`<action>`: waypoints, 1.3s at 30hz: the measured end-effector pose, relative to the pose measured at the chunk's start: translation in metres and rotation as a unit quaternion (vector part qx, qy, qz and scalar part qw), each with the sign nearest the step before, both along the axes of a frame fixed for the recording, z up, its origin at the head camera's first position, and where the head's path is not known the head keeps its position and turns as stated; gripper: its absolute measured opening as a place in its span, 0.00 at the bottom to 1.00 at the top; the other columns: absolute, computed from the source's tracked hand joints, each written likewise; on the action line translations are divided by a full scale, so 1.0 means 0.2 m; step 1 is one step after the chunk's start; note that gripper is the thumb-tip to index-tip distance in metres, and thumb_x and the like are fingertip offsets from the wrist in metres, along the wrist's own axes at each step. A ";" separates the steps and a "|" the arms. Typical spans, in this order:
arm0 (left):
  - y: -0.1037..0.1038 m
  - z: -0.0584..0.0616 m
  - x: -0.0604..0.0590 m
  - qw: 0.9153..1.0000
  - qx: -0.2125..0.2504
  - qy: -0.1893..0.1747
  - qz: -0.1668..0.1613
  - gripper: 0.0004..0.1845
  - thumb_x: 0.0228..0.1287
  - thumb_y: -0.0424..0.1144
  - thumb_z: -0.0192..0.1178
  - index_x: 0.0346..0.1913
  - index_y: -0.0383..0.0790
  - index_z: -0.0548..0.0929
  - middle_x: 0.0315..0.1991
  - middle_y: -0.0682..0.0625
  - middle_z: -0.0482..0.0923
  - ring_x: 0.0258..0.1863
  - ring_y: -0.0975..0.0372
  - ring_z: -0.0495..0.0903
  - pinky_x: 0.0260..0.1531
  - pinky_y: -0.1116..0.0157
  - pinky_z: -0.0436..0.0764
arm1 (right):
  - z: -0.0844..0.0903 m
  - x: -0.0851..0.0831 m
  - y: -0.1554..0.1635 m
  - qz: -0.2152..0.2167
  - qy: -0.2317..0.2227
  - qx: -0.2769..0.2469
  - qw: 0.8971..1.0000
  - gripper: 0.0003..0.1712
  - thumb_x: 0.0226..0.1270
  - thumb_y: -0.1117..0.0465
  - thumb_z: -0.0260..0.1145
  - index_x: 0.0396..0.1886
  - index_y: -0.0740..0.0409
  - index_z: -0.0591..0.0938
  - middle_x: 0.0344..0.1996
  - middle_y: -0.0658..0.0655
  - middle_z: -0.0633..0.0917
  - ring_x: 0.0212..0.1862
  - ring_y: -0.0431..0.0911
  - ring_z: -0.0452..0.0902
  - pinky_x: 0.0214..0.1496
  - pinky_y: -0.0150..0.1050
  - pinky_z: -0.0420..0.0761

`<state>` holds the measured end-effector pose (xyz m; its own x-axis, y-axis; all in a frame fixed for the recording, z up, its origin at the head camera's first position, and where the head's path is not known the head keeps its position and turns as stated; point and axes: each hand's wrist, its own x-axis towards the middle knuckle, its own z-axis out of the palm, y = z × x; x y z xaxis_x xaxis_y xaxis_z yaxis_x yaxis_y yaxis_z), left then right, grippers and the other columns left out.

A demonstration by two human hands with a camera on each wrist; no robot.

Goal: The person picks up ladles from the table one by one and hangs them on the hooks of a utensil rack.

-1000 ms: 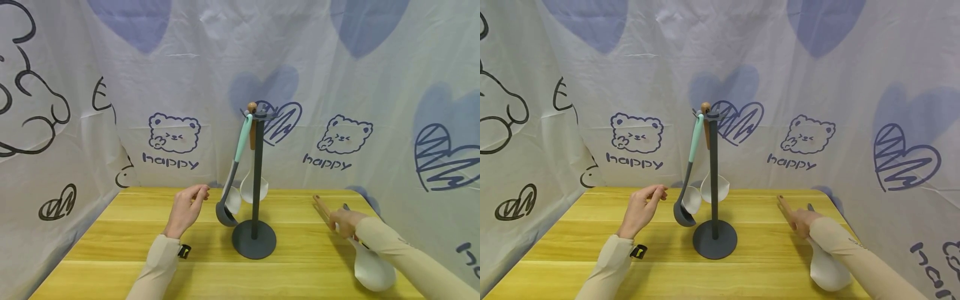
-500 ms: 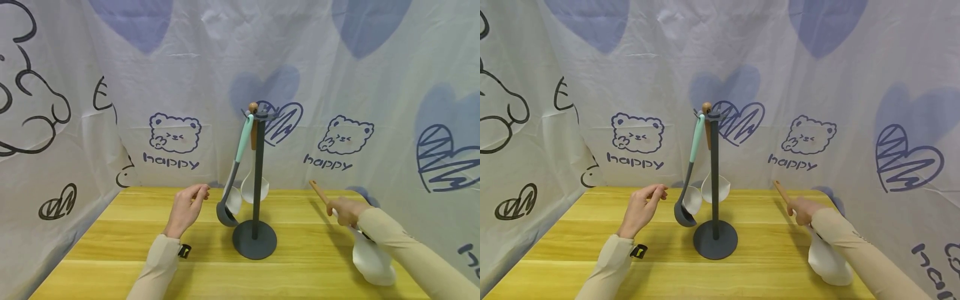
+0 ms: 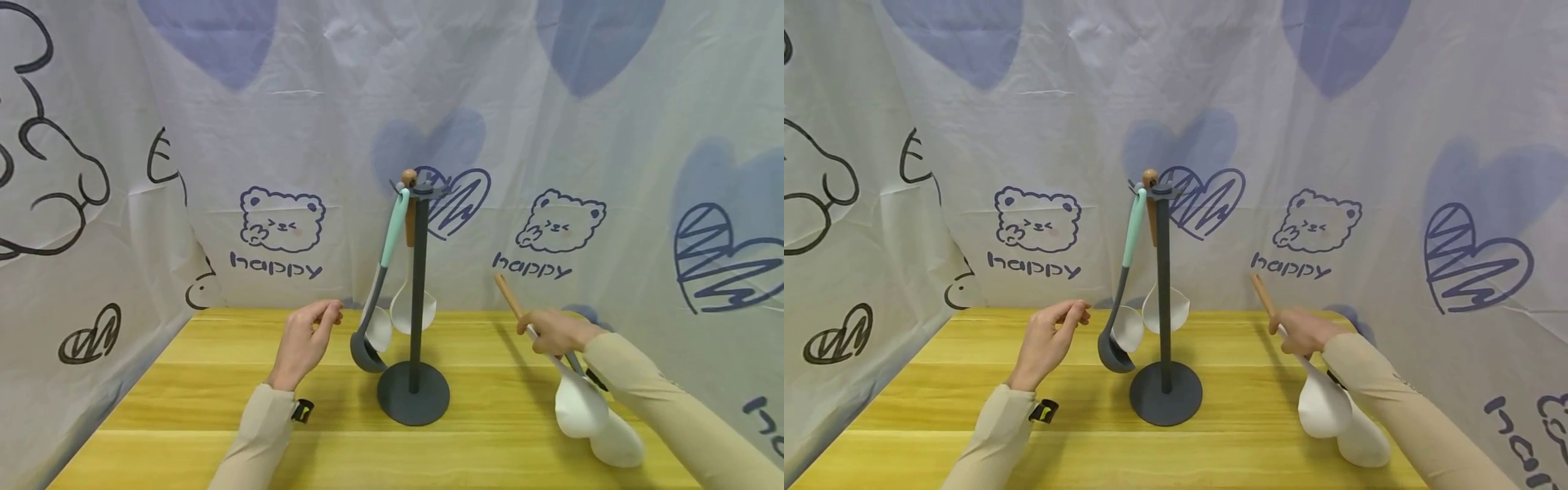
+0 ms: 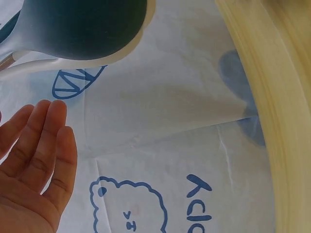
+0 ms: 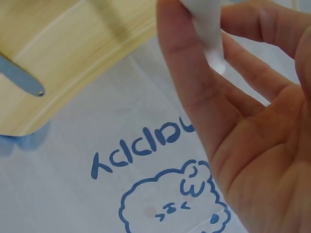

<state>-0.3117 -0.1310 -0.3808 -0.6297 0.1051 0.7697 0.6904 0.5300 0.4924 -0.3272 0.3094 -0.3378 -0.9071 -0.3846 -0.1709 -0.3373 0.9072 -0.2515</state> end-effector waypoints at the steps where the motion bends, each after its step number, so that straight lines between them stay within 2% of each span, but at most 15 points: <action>1: 0.00 0.01 0.00 1.000 -0.001 0.006 -0.001 0.11 0.73 0.36 0.55 0.36 0.39 0.86 0.30 0.49 0.86 0.29 0.58 0.83 0.32 0.65 0.83 | 0.00 0.00 -0.01 0.003 0.010 -0.002 1.000 0.23 0.54 0.73 0.64 0.52 0.62 0.81 0.42 0.66 0.83 0.35 0.48 0.80 0.32 0.41 0.83; 3: 0.01 0.03 -0.01 1.000 -0.004 0.018 -0.003 0.11 0.73 0.35 0.55 0.35 0.40 0.86 0.30 0.48 0.85 0.29 0.60 0.82 0.32 0.66 0.82 | 0.00 -0.01 -0.02 0.008 0.029 -0.005 1.000 0.23 0.54 0.71 0.65 0.53 0.60 0.81 0.43 0.65 0.84 0.38 0.49 0.80 0.35 0.42 0.83; 8: 0.04 0.10 -0.01 0.999 -0.014 0.029 -0.002 0.11 0.74 0.37 0.54 0.35 0.41 0.86 0.31 0.48 0.85 0.29 0.63 0.81 0.32 0.66 0.82 | -0.01 -0.01 -0.02 0.020 0.068 -0.052 0.996 0.22 0.56 0.71 0.64 0.53 0.59 0.80 0.43 0.64 0.85 0.35 0.46 0.78 0.35 0.40 0.81; 11: 0.06 0.15 -0.01 0.999 -0.021 0.038 -0.001 0.10 0.74 0.37 0.55 0.37 0.41 0.86 0.32 0.48 0.86 0.31 0.63 0.81 0.31 0.66 0.82 | -0.02 -0.02 -0.03 0.028 0.093 -0.091 0.991 0.20 0.59 0.72 0.61 0.53 0.60 0.79 0.41 0.62 0.85 0.31 0.43 0.76 0.32 0.37 0.79; 16: 0.08 0.23 -0.02 0.997 -0.009 0.075 0.002 0.09 0.73 0.35 0.56 0.42 0.37 0.87 0.35 0.46 0.86 0.32 0.59 0.82 0.32 0.62 0.84 | -0.01 -0.02 -0.05 0.019 0.109 -0.150 0.982 0.20 0.63 0.72 0.57 0.55 0.60 0.77 0.38 0.60 0.84 0.24 0.41 0.74 0.23 0.35 0.76; 19: 0.10 0.28 -0.03 0.996 -0.001 0.092 0.006 0.09 0.72 0.34 0.56 0.43 0.36 0.86 0.36 0.45 0.86 0.33 0.58 0.82 0.34 0.59 0.83 | 0.00 -0.02 -0.08 0.020 0.133 -0.166 0.977 0.18 0.64 0.72 0.56 0.53 0.59 0.76 0.40 0.62 0.85 0.26 0.42 0.77 0.24 0.35 0.78; 22: 0.12 0.33 -0.02 0.995 -0.002 0.102 0.008 0.10 0.72 0.35 0.56 0.44 0.36 0.86 0.35 0.44 0.85 0.33 0.57 0.82 0.36 0.58 0.82 | 0.01 -0.01 -0.11 0.020 0.153 -0.190 0.970 0.15 0.65 0.73 0.55 0.51 0.58 0.75 0.42 0.63 0.85 0.33 0.43 0.80 0.29 0.35 0.81; 31: 0.21 0.47 0.00 0.991 0.005 0.131 0.010 0.12 0.74 0.37 0.53 0.45 0.35 0.86 0.37 0.43 0.85 0.35 0.55 0.82 0.39 0.58 0.82 | 0.03 0.01 -0.24 0.020 0.185 -0.257 0.948 0.08 0.72 0.69 0.54 0.47 0.58 0.67 0.44 0.62 0.82 0.39 0.52 0.82 0.36 0.38 0.83; 35: 0.25 0.55 -0.01 0.988 0.017 0.154 0.014 0.14 0.75 0.39 0.51 0.45 0.35 0.85 0.39 0.43 0.85 0.37 0.55 0.82 0.41 0.59 0.82 | 0.05 0.01 -0.28 0.016 0.206 -0.278 0.938 0.09 0.74 0.67 0.52 0.50 0.59 0.64 0.45 0.65 0.82 0.39 0.54 0.83 0.37 0.42 0.84; 39: 0.30 0.61 -0.02 0.986 0.029 0.164 0.018 0.15 0.76 0.40 0.51 0.47 0.35 0.85 0.41 0.43 0.85 0.40 0.55 0.81 0.43 0.61 0.80 | 0.07 0.01 -0.29 0.009 0.230 -0.288 0.930 0.17 0.76 0.65 0.53 0.58 0.59 0.61 0.47 0.67 0.84 0.38 0.53 0.84 0.36 0.45 0.85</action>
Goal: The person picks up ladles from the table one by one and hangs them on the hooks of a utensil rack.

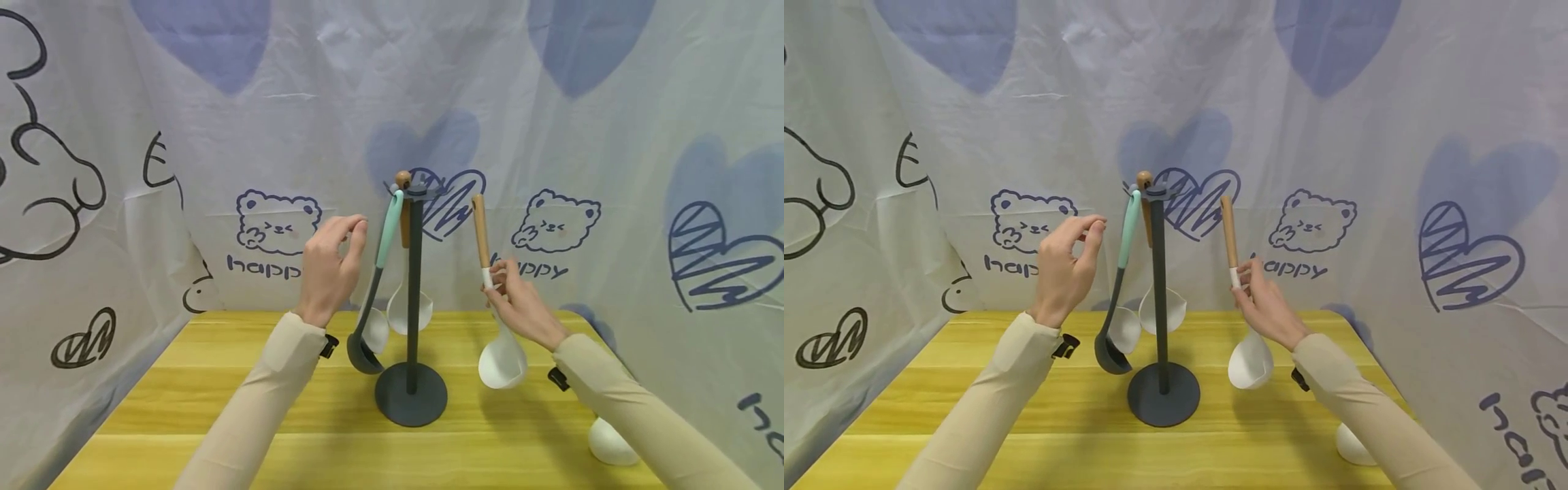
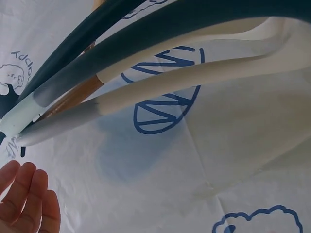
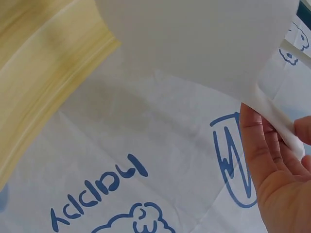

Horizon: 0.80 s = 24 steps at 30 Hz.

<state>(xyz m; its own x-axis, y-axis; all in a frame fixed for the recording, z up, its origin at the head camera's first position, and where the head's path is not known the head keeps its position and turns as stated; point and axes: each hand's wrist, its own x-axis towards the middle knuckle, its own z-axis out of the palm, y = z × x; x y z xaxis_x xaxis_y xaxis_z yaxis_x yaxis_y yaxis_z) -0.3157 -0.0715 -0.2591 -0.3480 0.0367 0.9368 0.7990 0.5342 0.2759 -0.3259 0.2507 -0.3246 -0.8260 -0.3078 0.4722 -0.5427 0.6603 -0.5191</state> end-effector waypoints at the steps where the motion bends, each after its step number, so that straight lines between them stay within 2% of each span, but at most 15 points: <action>1: 0.01 0.01 0.00 1.000 0.002 0.002 0.000 0.15 0.75 0.40 0.51 0.47 0.35 0.85 0.42 0.44 0.85 0.40 0.56 0.80 0.43 0.61 0.80 | 0.00 0.00 0.00 -0.001 0.006 -0.002 1.000 0.20 0.76 0.65 0.54 0.61 0.59 0.60 0.47 0.67 0.84 0.38 0.54 0.84 0.36 0.45 0.85; 6: 0.05 0.09 -0.02 1.000 0.003 0.006 -0.005 0.15 0.75 0.40 0.51 0.50 0.34 0.84 0.46 0.42 0.84 0.45 0.54 0.80 0.46 0.60 0.78 | 0.03 -0.01 -0.02 0.004 0.041 -0.003 0.999 0.34 0.75 0.65 0.56 0.74 0.56 0.53 0.43 0.67 0.86 0.36 0.57 0.85 0.34 0.46 0.86; 9: 0.08 0.13 -0.03 1.000 0.002 0.008 -0.007 0.15 0.75 0.40 0.51 0.52 0.34 0.83 0.49 0.42 0.82 0.50 0.53 0.79 0.51 0.59 0.77 | 0.04 -0.01 -0.03 -0.001 0.058 0.006 0.998 0.38 0.75 0.64 0.57 0.77 0.54 0.51 0.41 0.65 0.86 0.37 0.55 0.85 0.35 0.45 0.86; 13: 0.12 0.19 -0.03 1.000 -0.006 0.005 -0.005 0.17 0.74 0.43 0.53 0.54 0.35 0.82 0.53 0.42 0.80 0.55 0.53 0.77 0.58 0.58 0.75 | 0.06 -0.01 -0.06 -0.008 0.075 0.007 0.997 0.37 0.75 0.62 0.58 0.77 0.53 0.52 0.39 0.62 0.86 0.38 0.52 0.85 0.37 0.46 0.87; 17: 0.16 0.25 -0.05 1.000 -0.028 0.000 -0.001 0.18 0.74 0.44 0.53 0.56 0.35 0.81 0.55 0.42 0.79 0.58 0.53 0.75 0.62 0.60 0.73 | 0.08 0.00 -0.09 -0.007 0.101 -0.004 0.995 0.36 0.75 0.62 0.57 0.77 0.57 0.54 0.35 0.60 0.86 0.36 0.51 0.84 0.36 0.47 0.86; 24: 0.18 0.29 -0.06 0.998 -0.059 -0.021 0.001 0.20 0.74 0.45 0.53 0.59 0.35 0.79 0.59 0.42 0.78 0.61 0.53 0.74 0.66 0.60 0.70 | 0.11 0.00 -0.14 -0.004 0.117 -0.020 0.993 0.36 0.75 0.60 0.59 0.77 0.54 0.55 0.35 0.60 0.87 0.35 0.52 0.85 0.37 0.50 0.86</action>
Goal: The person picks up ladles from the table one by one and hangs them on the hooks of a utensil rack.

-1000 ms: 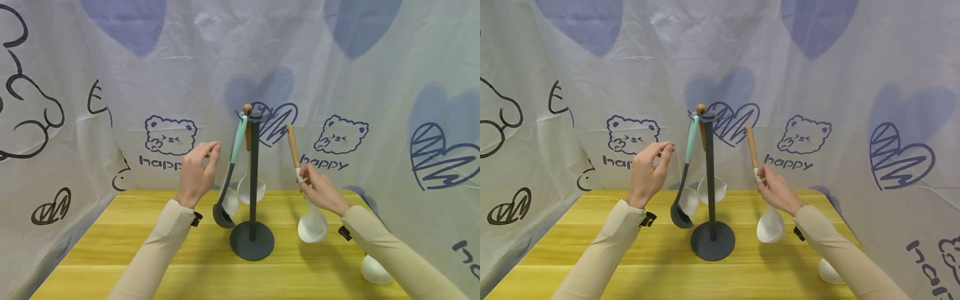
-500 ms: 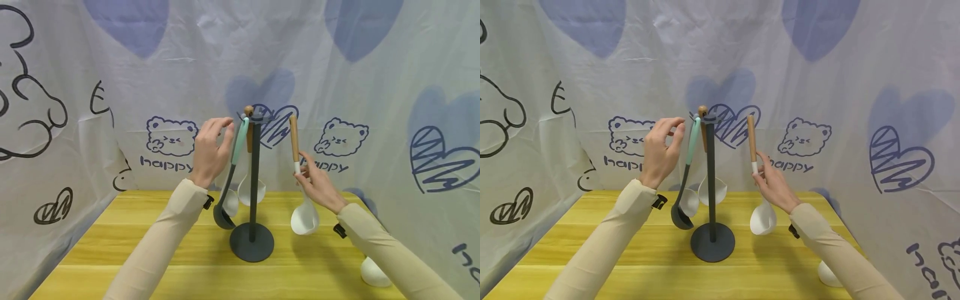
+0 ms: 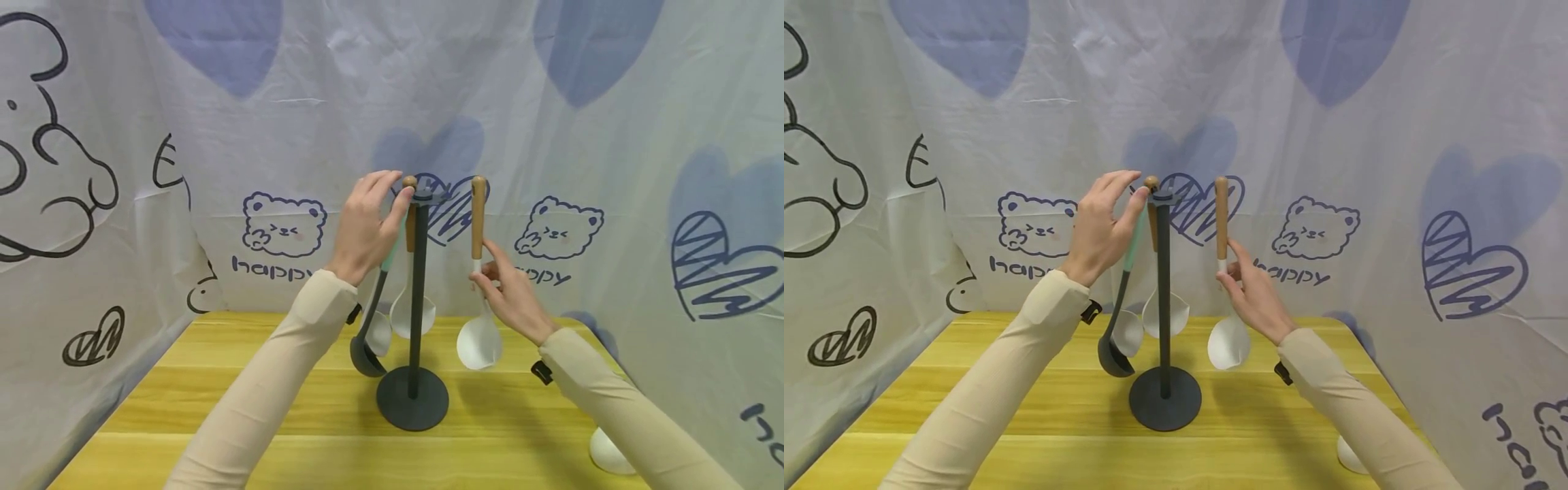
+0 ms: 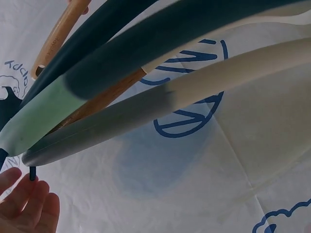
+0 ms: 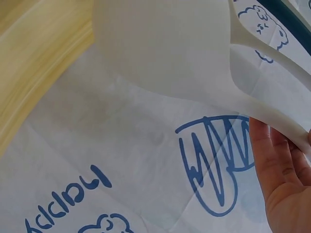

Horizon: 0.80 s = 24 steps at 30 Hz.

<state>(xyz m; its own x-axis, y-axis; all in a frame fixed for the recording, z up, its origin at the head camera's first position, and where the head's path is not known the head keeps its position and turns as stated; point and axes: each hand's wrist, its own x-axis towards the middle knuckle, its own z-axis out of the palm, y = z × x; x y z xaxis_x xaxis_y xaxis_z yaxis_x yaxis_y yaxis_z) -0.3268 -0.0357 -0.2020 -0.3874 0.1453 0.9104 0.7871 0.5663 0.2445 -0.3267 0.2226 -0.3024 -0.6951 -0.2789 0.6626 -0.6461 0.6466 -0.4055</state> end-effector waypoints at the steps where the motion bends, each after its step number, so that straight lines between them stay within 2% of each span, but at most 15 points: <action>1: 0.00 0.00 0.00 1.000 -0.004 -0.004 -0.003 0.20 0.74 0.45 0.53 0.59 0.35 0.80 0.59 0.42 0.78 0.62 0.53 0.74 0.66 0.61 0.70 | 0.00 0.00 0.00 0.002 0.002 -0.004 1.000 0.36 0.75 0.60 0.59 0.77 0.53 0.56 0.35 0.60 0.87 0.36 0.52 0.86 0.37 0.51 0.87; 5: 0.00 0.01 -0.02 0.999 -0.018 -0.014 -0.022 0.19 0.75 0.45 0.52 0.59 0.37 0.80 0.59 0.44 0.79 0.62 0.55 0.75 0.66 0.63 0.70 | 0.00 0.00 -0.02 0.009 0.004 -0.018 1.000 0.35 0.74 0.60 0.59 0.76 0.54 0.57 0.37 0.62 0.87 0.38 0.54 0.87 0.40 0.53 0.87; 12: 0.01 0.02 -0.03 0.998 -0.013 -0.032 -0.056 0.21 0.75 0.46 0.51 0.62 0.38 0.79 0.61 0.45 0.78 0.64 0.57 0.74 0.67 0.66 0.68 | 0.01 0.00 -0.02 0.016 0.001 -0.025 1.000 0.35 0.74 0.60 0.59 0.76 0.51 0.57 0.39 0.63 0.88 0.40 0.56 0.87 0.40 0.53 0.87; 16: 0.02 0.03 -0.02 0.998 -0.023 -0.030 -0.058 0.20 0.75 0.46 0.52 0.62 0.39 0.79 0.60 0.46 0.79 0.62 0.58 0.75 0.66 0.65 0.70 | 0.01 0.00 -0.03 0.025 0.000 -0.027 0.999 0.35 0.74 0.60 0.59 0.76 0.50 0.58 0.39 0.64 0.88 0.41 0.55 0.87 0.40 0.53 0.87; 24: 0.04 0.04 -0.02 0.996 -0.041 -0.065 -0.040 0.22 0.76 0.48 0.49 0.63 0.40 0.78 0.65 0.46 0.75 0.66 0.56 0.73 0.68 0.61 0.69 | 0.01 0.00 -0.03 0.026 0.002 -0.018 0.999 0.36 0.73 0.61 0.61 0.76 0.48 0.59 0.37 0.62 0.88 0.37 0.52 0.86 0.37 0.50 0.87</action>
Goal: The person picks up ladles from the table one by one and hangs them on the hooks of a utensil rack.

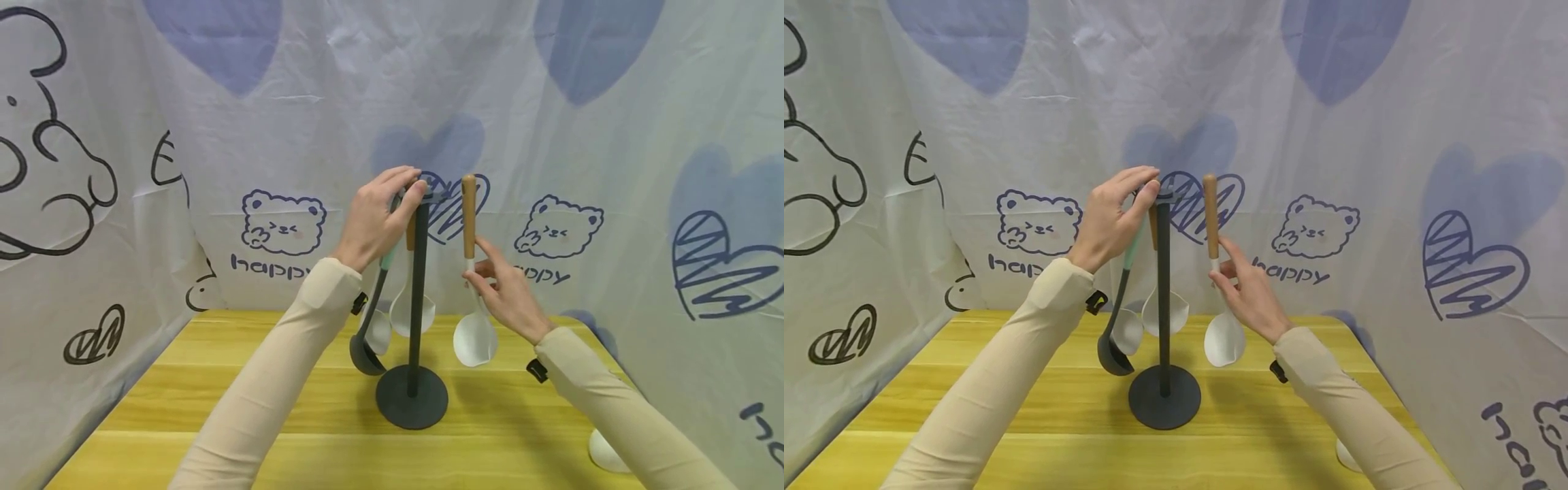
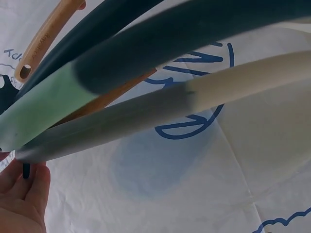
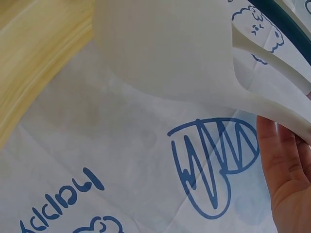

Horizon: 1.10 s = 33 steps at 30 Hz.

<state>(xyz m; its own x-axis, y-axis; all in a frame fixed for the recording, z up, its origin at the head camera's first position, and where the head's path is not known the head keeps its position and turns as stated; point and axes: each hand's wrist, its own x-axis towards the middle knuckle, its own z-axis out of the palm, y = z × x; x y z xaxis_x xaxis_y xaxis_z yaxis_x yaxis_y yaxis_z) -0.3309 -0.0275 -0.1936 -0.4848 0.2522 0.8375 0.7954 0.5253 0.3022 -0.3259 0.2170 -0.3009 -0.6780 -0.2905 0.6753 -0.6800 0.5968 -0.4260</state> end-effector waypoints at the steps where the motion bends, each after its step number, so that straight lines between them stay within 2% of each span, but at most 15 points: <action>1: 0.00 0.00 0.00 1.000 0.001 -0.002 0.000 0.22 0.76 0.48 0.49 0.63 0.40 0.78 0.65 0.46 0.75 0.66 0.55 0.72 0.69 0.61 0.68 | 0.00 0.00 0.00 -0.002 -0.001 0.002 1.000 0.36 0.73 0.60 0.60 0.76 0.48 0.59 0.37 0.62 0.88 0.37 0.51 0.86 0.37 0.50 0.87; 8: 0.01 0.00 0.01 1.000 0.007 0.002 0.004 0.22 0.76 0.47 0.47 0.62 0.39 0.79 0.64 0.45 0.76 0.66 0.56 0.73 0.68 0.65 0.68 | 0.01 -0.01 -0.02 -0.001 0.000 0.008 1.000 0.35 0.73 0.59 0.60 0.76 0.48 0.59 0.36 0.61 0.88 0.36 0.52 0.86 0.37 0.50 0.87; 13: 0.02 0.00 0.01 1.000 -0.001 -0.004 0.009 0.22 0.76 0.48 0.48 0.62 0.39 0.79 0.65 0.44 0.75 0.66 0.55 0.73 0.68 0.62 0.69 | 0.02 -0.03 -0.02 0.003 0.002 0.010 1.000 0.34 0.74 0.60 0.60 0.76 0.50 0.60 0.36 0.62 0.88 0.36 0.53 0.86 0.38 0.51 0.87; 19: 0.01 0.01 0.01 1.000 0.012 0.001 0.003 0.21 0.75 0.47 0.50 0.61 0.38 0.80 0.62 0.43 0.77 0.64 0.54 0.75 0.66 0.62 0.72 | 0.05 -0.05 -0.04 0.015 0.001 0.015 1.000 0.34 0.73 0.61 0.60 0.75 0.51 0.60 0.35 0.62 0.88 0.36 0.56 0.86 0.38 0.52 0.87; 27: 0.01 0.01 0.01 1.000 0.014 0.000 0.004 0.20 0.75 0.46 0.51 0.60 0.38 0.81 0.61 0.44 0.78 0.61 0.54 0.77 0.63 0.62 0.75 | 0.06 -0.07 -0.04 0.018 0.002 0.021 1.000 0.34 0.73 0.62 0.60 0.76 0.52 0.61 0.35 0.62 0.88 0.37 0.56 0.86 0.38 0.52 0.87; 33: 0.01 0.00 0.01 1.000 0.021 -0.001 0.000 0.20 0.74 0.45 0.51 0.59 0.38 0.81 0.61 0.44 0.78 0.62 0.54 0.77 0.63 0.62 0.75 | 0.05 -0.07 -0.04 0.015 0.008 0.009 1.000 0.34 0.74 0.61 0.59 0.76 0.48 0.60 0.37 0.64 0.87 0.38 0.54 0.86 0.39 0.51 0.87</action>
<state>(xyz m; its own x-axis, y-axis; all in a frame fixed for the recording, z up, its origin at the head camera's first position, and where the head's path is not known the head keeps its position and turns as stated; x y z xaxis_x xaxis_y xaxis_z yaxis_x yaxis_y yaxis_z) -0.3288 -0.0251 -0.1930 -0.4856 0.2174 0.8467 0.7955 0.5116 0.3249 -0.3408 0.2084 -0.2903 -0.6581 -0.3225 0.6803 -0.7040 0.5839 -0.4043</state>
